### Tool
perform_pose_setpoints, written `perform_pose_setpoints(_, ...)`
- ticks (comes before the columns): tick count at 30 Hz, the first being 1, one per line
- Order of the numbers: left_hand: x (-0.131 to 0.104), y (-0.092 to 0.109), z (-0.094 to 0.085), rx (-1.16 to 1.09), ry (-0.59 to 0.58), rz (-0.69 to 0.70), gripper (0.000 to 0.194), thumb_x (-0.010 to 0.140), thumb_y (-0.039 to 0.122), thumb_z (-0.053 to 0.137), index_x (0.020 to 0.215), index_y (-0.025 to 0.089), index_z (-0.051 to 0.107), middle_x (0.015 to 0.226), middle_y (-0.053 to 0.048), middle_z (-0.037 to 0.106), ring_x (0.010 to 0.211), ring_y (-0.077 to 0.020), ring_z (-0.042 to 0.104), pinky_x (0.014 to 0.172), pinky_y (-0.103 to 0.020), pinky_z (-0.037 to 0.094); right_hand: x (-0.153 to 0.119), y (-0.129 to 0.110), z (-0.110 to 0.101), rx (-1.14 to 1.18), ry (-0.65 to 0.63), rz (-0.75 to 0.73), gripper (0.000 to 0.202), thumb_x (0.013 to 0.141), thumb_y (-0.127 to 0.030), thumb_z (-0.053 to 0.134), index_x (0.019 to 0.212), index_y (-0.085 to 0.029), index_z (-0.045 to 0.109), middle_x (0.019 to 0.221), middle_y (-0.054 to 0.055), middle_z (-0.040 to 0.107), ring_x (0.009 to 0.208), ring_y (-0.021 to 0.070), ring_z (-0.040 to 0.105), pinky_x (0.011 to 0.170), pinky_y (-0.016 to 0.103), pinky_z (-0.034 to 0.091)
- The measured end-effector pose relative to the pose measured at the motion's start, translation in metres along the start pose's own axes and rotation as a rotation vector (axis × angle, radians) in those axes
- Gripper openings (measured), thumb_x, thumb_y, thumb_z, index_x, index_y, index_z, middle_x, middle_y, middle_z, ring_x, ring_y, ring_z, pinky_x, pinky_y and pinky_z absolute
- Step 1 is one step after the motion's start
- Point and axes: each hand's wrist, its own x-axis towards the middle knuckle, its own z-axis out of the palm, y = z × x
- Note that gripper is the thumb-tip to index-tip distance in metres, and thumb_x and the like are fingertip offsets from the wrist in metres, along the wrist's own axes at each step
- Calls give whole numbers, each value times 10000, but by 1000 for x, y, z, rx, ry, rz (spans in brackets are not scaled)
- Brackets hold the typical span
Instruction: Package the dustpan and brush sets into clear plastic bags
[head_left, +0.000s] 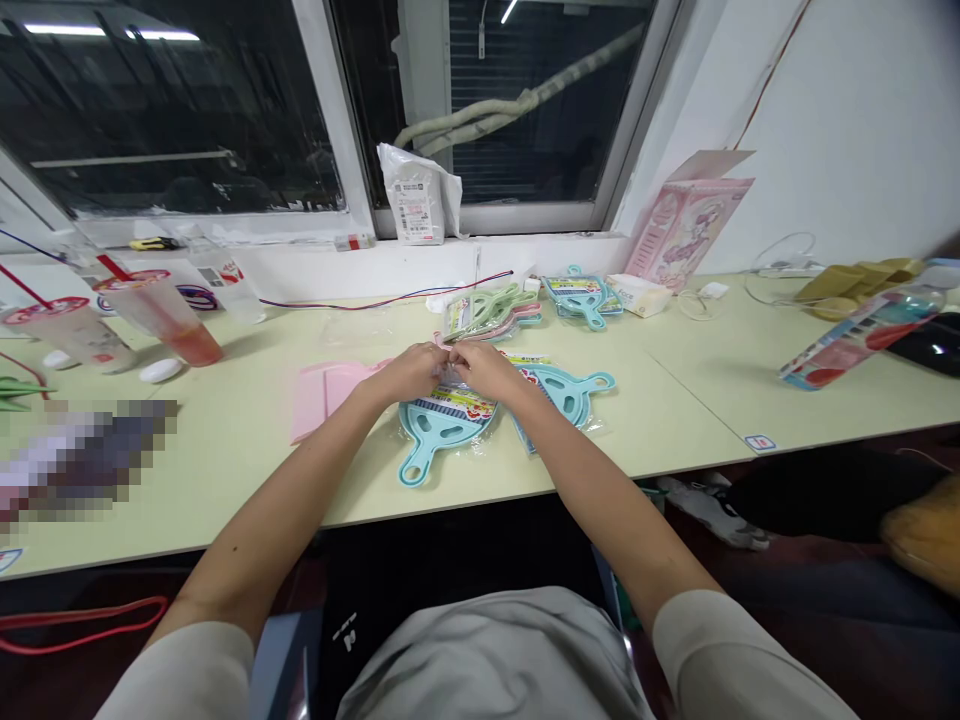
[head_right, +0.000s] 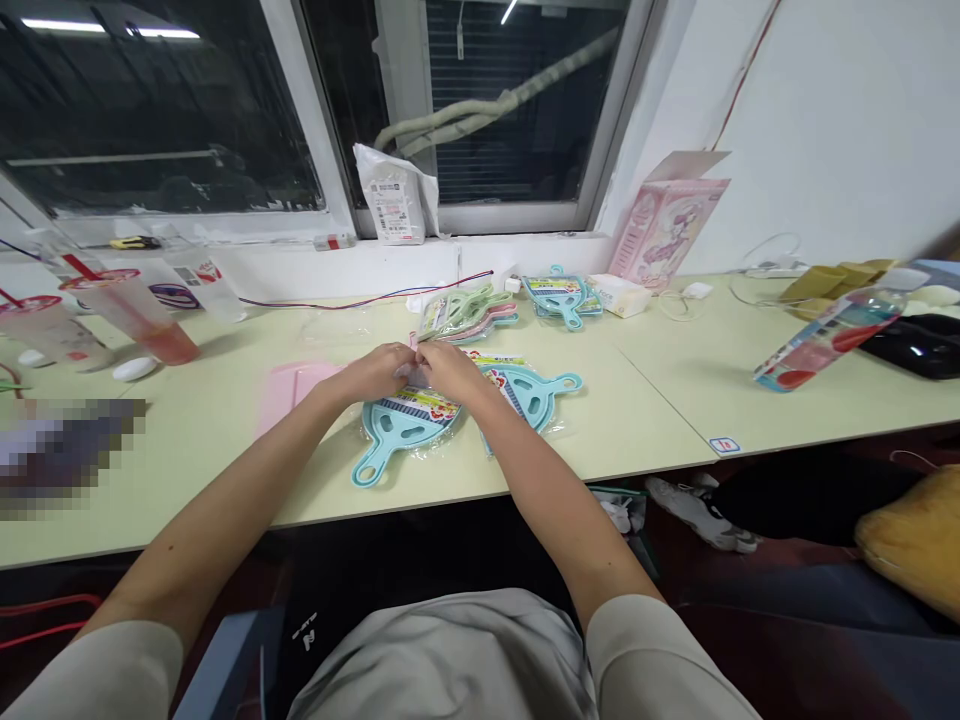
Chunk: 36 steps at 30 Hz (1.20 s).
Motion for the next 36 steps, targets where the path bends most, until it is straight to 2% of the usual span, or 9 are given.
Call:
perform_pose_setpoints(4, -8, -1, 3, 105, 3, -31, 395, 805, 121, 550, 1165, 124, 712, 1025, -188, 686, 1083, -354, 606, 931, -455, 479, -4, 1, 0, -44, -66, 40, 257, 853, -136, 658, 1108, -164, 666, 1043, 88, 713, 940, 223, 626, 795, 296, 423)
perform_pose_setpoints(9, -11, -4, 2, 243, 16, 19, 315, 789, 94, 547, 1043, 132, 729, 951, -169, 690, 1006, -329, 588, 917, -444, 448, -9, 3, 1, -124, -153, 70, 474, 798, -73, 691, 1261, -166, 645, 1110, 111, 730, 1019, 264, 644, 818, 310, 432)
perform_pose_setpoints(14, -15, -9, 1, 271, 21, 21, 305, 814, 62, 509, 1008, 148, 728, 939, -149, 689, 970, -308, 578, 898, -428, 439, -12, 6, 2, -205, -188, 87, 461, 829, 3, 597, 1252, -166, 670, 1113, 125, 740, 1037, 267, 658, 844, 322, 435)
perform_pose_setpoints(19, -20, -16, 0, 295, 14, 11, 382, 816, 31, 475, 1072, 169, 723, 990, -130, 678, 1002, -291, 574, 902, -408, 451, -13, 3, 0, -284, -256, 66, 404, 872, -36, 564, 1235, -181, 665, 1185, 110, 722, 1077, 247, 649, 876, 314, 436)
perform_pose_setpoints(21, -21, -18, -1, 285, 3, 11, 398, 804, 19, 473, 1081, 170, 716, 1020, -128, 677, 1026, -287, 574, 905, -402, 454, -14, -3, -4, -279, -270, 84, 362, 890, -83, 581, 1227, -186, 659, 1207, 108, 710, 1088, 240, 642, 874, 305, 436)
perform_pose_setpoints(24, -22, -16, -1, 276, -12, -4, 362, 793, 12, 479, 1028, 171, 705, 989, -121, 680, 1011, -285, 572, 893, -394, 452, -17, -14, -12, -235, -264, 108, 277, 936, -273, 630, 1200, -189, 652, 1209, 113, 696, 1074, 244, 638, 840, 298, 441)
perform_pose_setpoints(27, -21, -13, -1, 295, -3, -19, 314, 797, 12, 486, 968, 178, 690, 938, -115, 684, 965, -286, 564, 864, -390, 442, -19, -23, -18, -227, -287, 108, 331, 905, -386, 691, 1167, -189, 645, 1193, 111, 692, 1070, 256, 634, 814, 296, 437)
perform_pose_setpoints(31, -21, -11, 0, 297, -14, -17, 299, 827, 1, 466, 929, 192, 673, 882, -102, 681, 896, -274, 555, 827, -379, 423, -20, -26, -17, -267, -351, 112, 302, 863, -260, 695, 1148, -194, 619, 1222, 106, 679, 1048, 245, 633, 776, 285, 414)
perform_pose_setpoints(36, -23, -15, 2, 246, -48, -6, 344, 813, -16, 486, 974, 222, 676, 900, -91, 663, 935, -270, 555, 810, -353, 405, -20, -26, -10, -298, -428, 117, 252, 849, -151, 629, 1093, -213, 629, 1145, 89, 706, 972, 229, 640, 685, 273, 357)
